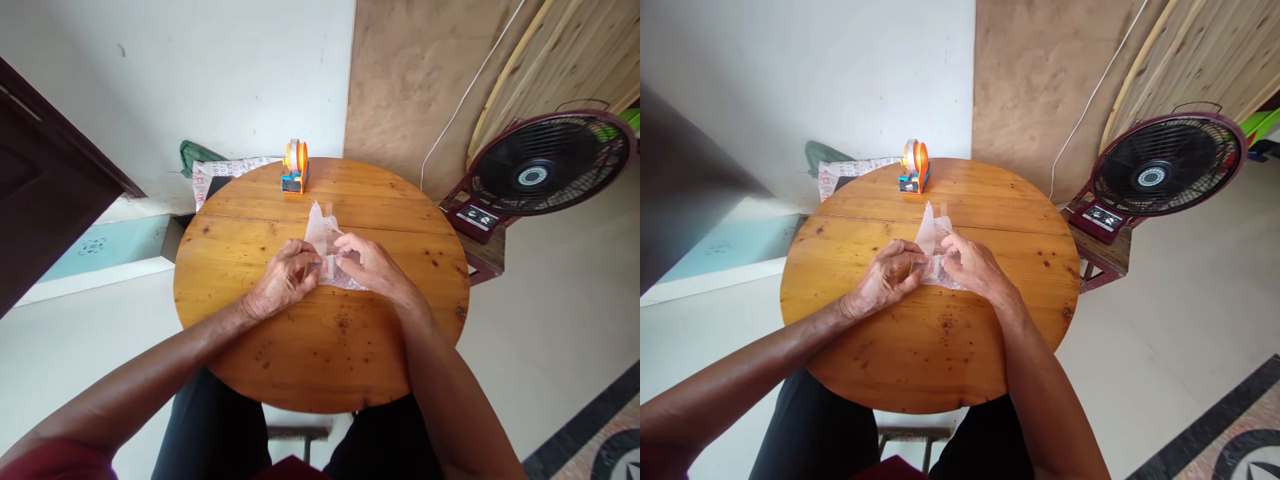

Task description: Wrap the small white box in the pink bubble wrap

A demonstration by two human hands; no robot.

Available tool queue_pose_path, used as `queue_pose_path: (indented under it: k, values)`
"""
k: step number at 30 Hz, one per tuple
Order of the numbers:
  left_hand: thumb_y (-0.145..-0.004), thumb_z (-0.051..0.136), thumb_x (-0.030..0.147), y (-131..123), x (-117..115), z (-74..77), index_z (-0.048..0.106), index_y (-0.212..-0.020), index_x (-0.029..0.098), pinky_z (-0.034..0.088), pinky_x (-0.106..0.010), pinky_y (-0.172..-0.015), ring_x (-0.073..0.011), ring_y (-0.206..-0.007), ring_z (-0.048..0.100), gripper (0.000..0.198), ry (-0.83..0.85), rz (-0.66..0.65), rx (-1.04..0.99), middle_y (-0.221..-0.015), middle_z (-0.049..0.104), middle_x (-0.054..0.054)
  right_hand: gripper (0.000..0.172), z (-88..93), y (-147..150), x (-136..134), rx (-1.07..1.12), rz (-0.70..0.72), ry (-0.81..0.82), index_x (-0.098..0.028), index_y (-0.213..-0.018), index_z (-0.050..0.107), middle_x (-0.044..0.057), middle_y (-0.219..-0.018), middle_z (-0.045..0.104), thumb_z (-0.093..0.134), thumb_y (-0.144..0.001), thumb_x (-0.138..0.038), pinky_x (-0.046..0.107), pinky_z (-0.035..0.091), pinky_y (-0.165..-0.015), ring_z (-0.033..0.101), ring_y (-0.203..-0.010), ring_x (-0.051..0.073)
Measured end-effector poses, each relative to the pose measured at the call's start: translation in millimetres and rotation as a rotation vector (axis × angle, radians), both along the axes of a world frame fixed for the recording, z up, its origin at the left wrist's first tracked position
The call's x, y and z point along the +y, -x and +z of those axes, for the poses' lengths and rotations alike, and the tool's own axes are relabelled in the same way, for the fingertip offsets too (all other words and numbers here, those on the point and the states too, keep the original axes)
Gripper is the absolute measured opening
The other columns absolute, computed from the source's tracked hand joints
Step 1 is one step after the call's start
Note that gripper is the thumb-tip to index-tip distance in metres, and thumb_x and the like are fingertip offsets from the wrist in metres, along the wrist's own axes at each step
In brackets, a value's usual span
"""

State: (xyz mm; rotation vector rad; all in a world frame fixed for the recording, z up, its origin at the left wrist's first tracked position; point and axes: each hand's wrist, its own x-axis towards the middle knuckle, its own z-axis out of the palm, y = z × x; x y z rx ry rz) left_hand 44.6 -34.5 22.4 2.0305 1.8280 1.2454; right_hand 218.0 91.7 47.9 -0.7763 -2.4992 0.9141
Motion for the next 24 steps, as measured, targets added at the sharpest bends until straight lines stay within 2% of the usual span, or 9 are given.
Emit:
queue_pose_path:
  k: [5,8,17,20,24]
  values:
    - [-0.085,0.057,0.019,-1.6,-0.8,-9.9,0.068,-0.103,0.018,0.049,-0.035,-0.088,-0.0206,-0.097,0.057,0.021,-0.112,0.003,0.086,-0.102,0.062,-0.010,0.022,1.1,-1.6,3.8,-0.061,-0.033,0.058,-0.022,-0.099,0.068,0.002,-0.091,0.072,0.060,-0.079,-0.023,0.026,0.044,-0.066,0.063,-0.078,0.017]
    - [-0.085,0.056,0.018,0.0,0.8,-12.7,0.068,-0.103,0.017,0.051,-0.035,-0.086,-0.0211,-0.097,0.057,0.022,-0.189,-0.025,0.111,-0.103,0.061,-0.010,0.016,4.0,-3.4,5.8,-0.112,-0.032,0.119,-0.020,-0.091,0.068,0.000,-0.079,0.068,0.059,-0.081,-0.029,0.025,0.040,-0.061,0.058,-0.070,0.015]
    - [-0.086,0.055,0.018,3.4,1.5,-17.3,0.071,-0.102,0.019,0.050,-0.035,-0.080,-0.0210,-0.092,0.056,0.023,-0.237,-0.028,0.187,-0.101,0.060,-0.009,0.029,7.4,-9.4,7.9,-0.090,-0.068,0.371,-0.019,-0.090,0.067,-0.003,-0.071,0.060,0.060,-0.082,-0.046,0.025,0.037,-0.058,0.051,-0.063,0.013]
    - [-0.087,0.054,0.019,5.0,2.2,-18.9,0.070,-0.104,0.019,0.049,-0.036,-0.080,-0.0216,-0.093,0.055,0.024,-0.247,-0.036,0.204,-0.102,0.060,-0.009,0.028,7.8,-8.9,5.2,-0.077,-0.053,0.391,-0.019,-0.082,0.066,-0.004,-0.068,0.057,0.061,-0.080,-0.046,0.024,0.035,-0.058,0.049,-0.061,0.012]
    - [-0.088,0.053,0.020,5.7,3.0,-19.6,0.071,-0.104,0.019,0.048,-0.036,-0.080,-0.0224,-0.093,0.054,0.024,-0.249,-0.032,0.235,-0.103,0.060,-0.010,0.024,6.0,-7.8,-1.5,-0.079,-0.131,0.369,-0.019,-0.072,0.063,-0.004,-0.061,0.052,0.062,-0.077,-0.043,0.025,0.033,-0.055,0.045,-0.057,0.012]
